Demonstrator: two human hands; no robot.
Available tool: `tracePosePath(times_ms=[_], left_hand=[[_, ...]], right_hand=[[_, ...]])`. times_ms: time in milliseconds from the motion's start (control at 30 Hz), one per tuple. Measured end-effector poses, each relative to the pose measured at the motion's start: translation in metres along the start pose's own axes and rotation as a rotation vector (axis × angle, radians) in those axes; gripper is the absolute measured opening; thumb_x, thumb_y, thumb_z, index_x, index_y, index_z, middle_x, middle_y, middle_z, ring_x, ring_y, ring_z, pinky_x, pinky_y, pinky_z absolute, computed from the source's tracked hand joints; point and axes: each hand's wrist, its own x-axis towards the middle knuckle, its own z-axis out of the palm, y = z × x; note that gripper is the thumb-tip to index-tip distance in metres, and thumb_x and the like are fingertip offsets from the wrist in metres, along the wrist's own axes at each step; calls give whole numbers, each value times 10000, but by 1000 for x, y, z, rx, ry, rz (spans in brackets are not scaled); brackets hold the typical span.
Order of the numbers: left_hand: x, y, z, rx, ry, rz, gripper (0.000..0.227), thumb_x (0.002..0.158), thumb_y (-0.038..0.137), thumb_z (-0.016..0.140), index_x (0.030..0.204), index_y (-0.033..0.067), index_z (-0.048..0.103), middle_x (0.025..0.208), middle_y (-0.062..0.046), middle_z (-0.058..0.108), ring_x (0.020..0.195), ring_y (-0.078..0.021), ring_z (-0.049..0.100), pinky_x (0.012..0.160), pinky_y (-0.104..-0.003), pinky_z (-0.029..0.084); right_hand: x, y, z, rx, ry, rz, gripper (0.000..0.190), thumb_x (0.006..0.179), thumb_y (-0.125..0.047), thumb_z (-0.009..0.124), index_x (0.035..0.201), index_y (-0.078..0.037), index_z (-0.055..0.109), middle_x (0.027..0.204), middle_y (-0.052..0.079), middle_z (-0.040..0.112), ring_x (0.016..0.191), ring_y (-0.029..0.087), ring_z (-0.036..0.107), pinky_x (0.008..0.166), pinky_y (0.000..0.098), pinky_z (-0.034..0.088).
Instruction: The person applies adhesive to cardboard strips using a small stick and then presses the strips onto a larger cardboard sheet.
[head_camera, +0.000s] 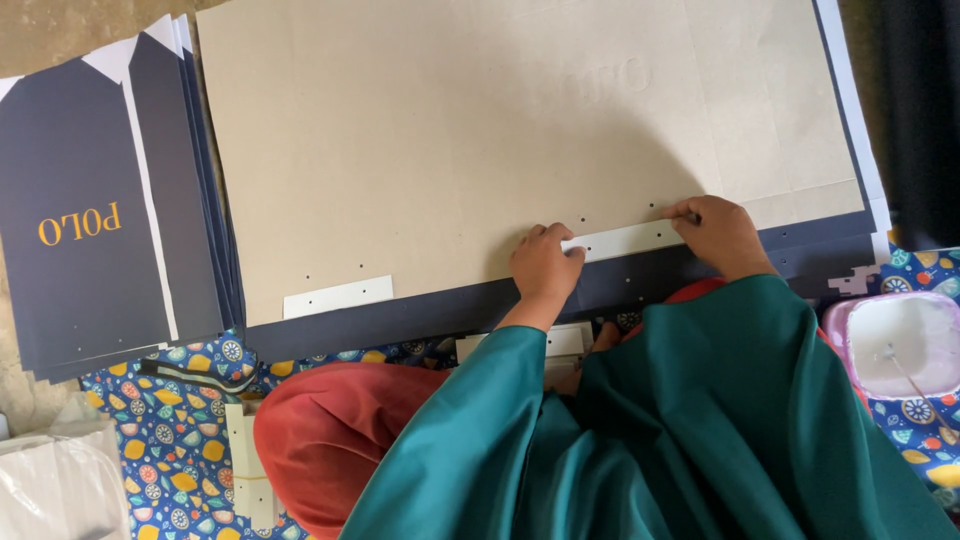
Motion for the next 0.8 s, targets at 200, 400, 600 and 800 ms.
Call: tracePosePath(times_ms=[200,400,600,800], left_hand=[[5,-3,9,35,-6,-62,356,830,375,731,1120,183,656,1060,-50,659,1019,-298,697,850,-495,547],[-8,16,-18,-56,47,-61,602,868,268,760,1343,73,447,1177,-185,643,1051,-380,691,899,-529,552],[-7,7,-11,-60,78,-51,720,845,313,801,1393,83,394,1231,-178,602,1068,-360,698,898,-492,563],[-16,5,-9,-85,198,18,753,852,294,824,1407,45,380,1173,-177,596,1019,-336,706,887,-467,573]], right_hand=[[5,10,6,-111,58,-43,241,914,-337,697,1115,-235,783,1065,77,725,1026,280,705,920,423,571],[12,22,17,-78,141,-38,291,842,-347,788,1099,-214,756,1009,76,692,983,257,707,883,417,578],[12,22,16,-48,127,15,271,845,-333,808,1066,-198,729,1010,59,698,981,247,713,860,412,573],[10,16,14,-16,117,64,327,837,-334,830,1095,-185,695,1035,56,697,994,252,707,855,428,567]])
